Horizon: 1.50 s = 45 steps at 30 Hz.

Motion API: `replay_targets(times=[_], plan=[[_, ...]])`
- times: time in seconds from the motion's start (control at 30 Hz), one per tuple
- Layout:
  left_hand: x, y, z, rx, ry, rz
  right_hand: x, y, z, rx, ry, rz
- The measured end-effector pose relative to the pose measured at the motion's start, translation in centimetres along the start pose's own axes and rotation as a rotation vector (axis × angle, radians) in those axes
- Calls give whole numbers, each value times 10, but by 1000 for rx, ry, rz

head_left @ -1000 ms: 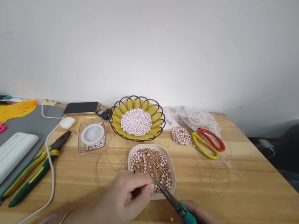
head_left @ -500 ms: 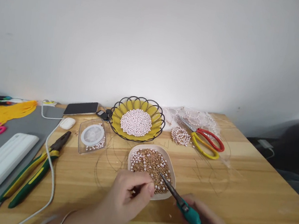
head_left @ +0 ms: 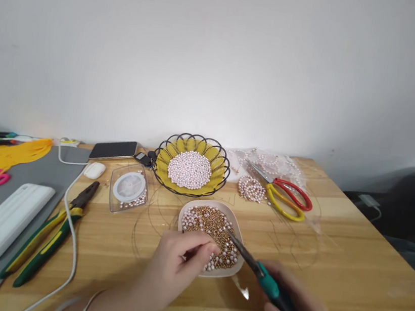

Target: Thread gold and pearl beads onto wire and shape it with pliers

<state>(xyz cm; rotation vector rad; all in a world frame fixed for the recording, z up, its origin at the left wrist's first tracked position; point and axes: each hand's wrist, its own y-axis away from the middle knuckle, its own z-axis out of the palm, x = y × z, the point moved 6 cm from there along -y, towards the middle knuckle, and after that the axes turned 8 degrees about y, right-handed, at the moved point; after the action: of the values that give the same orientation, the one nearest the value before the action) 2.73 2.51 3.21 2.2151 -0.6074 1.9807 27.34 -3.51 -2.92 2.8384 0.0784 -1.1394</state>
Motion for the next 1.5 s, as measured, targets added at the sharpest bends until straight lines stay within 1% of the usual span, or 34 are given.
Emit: replay_targets(times=[0.03,0.1,0.17,0.27,0.4,0.5,0.57,0.63,0.7,0.73,0.8,0.9,1.0,1.17,1.37,1.5], plan=[[-2,-1,-1,9,-14,-3,-2,-7,-3,31,51,-20],[-6,-3,-4,22,-43,-6,-3,-20,-12,180,194,-58],[-9,-5,-5,22,-64,-16,-2,-31,-16,288,304,-98],[-12,-7,-6,10,-70,-59,3,-41,-16,347,353,-120],[-19,-5,-5,-6,-27,-161,4,-48,-12,406,364,-137],[-26,-3,-4,-17,27,-242,0,-53,-15,484,347,-118],[-30,-1,-3,-22,54,-284,-8,-55,-20,515,296,-125],[-32,-1,-2,-24,70,-311,-24,-58,-22,475,197,-174],[-32,-2,-2,-32,74,-320,-47,-63,-18,324,67,-256],[-32,-3,-1,-39,71,-320,-61,-66,-13,212,11,-294],[-31,-5,-1,-58,55,-313,-87,-70,-1,42,-81,-346],[-29,-6,-1,-81,14,-288,-115,-76,14,-80,-164,-380],[-29,-7,-3,-71,-33,-254,-129,-84,21,-108,-189,-401],[-32,-7,-8,-55,-93,-202,-138,-95,23,-96,-204,-461],[-31,-12,-14,-28,-160,-119,-135,-100,30,-70,-267,-525],[-26,-12,-13,-53,-137,-95,-127,-100,31,-51,-342,-546]])
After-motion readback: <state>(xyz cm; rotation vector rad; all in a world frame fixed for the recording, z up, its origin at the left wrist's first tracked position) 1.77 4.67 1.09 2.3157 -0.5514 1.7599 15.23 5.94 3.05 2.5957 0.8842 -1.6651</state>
